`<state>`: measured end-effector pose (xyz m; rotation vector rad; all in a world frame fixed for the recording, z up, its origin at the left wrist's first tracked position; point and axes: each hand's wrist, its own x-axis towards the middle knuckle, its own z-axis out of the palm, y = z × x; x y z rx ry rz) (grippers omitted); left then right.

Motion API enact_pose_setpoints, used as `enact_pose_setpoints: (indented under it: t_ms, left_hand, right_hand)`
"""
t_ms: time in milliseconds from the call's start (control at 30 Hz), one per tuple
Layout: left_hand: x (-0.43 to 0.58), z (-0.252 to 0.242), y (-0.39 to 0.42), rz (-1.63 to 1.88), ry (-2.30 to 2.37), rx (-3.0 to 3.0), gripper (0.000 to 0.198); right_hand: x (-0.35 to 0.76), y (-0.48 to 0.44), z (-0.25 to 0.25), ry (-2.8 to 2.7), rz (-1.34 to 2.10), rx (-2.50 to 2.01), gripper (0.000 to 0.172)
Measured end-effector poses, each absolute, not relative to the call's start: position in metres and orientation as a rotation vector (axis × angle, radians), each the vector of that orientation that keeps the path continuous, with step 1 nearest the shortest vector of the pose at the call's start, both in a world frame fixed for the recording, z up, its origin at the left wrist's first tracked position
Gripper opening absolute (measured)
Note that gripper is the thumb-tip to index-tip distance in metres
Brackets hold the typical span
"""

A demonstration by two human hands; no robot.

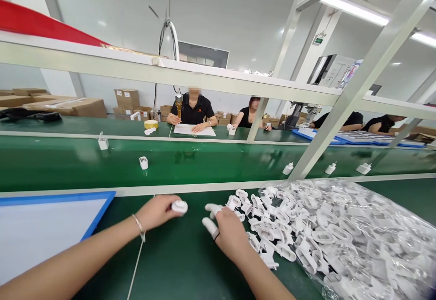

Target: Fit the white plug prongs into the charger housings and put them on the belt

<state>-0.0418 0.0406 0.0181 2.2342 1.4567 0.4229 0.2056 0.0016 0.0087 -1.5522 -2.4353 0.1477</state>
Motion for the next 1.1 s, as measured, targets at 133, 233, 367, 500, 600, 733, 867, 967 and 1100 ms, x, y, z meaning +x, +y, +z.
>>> enact_pose_setpoints:
  t_ms: [133,233,367,500,600,733,867,967,1100]
  left_hand:
    - [-0.104,0.032,0.102,0.424,2.02,2.093,0.033]
    - [-0.147,0.036,0.129,0.37,2.268,1.953,0.043]
    - [-0.164,0.036,0.143,0.322,2.467,1.881,0.053]
    - [-0.136,0.034,0.164,0.365,2.545,2.077,0.057]
    - [-0.111,0.028,0.182,0.273,2.351,2.327,0.049]
    - [-0.094,0.021,0.195,0.097,2.232,2.371,0.032]
    - [-0.081,0.03,0.194,0.022,2.179,2.38,0.026]
    - [-0.06,0.044,0.176,0.027,2.07,2.439,0.02]
    - [-0.027,0.058,0.112,0.041,1.799,2.551,0.016]
  right_hand:
    - [0.219,0.01,0.015,-2.357,-0.145,-1.981,0.019]
    - [0.219,0.013,0.012,-2.375,-0.113,-2.0,0.023]
    - [0.213,0.015,0.008,-2.411,-0.065,-1.973,0.022]
    - [0.21,0.015,0.006,-2.391,-0.003,-1.946,0.019]
    - [0.211,0.012,0.005,-2.297,0.092,-1.87,0.004]
    - [0.214,0.009,-0.001,-2.137,0.219,-1.712,0.004]
    - [0.216,0.009,-0.003,-1.971,0.473,-1.479,0.016]
    - [0.213,0.008,0.001,-1.75,0.77,-1.264,0.031]
    - [0.207,0.004,0.007,-1.539,1.02,-1.108,0.039]
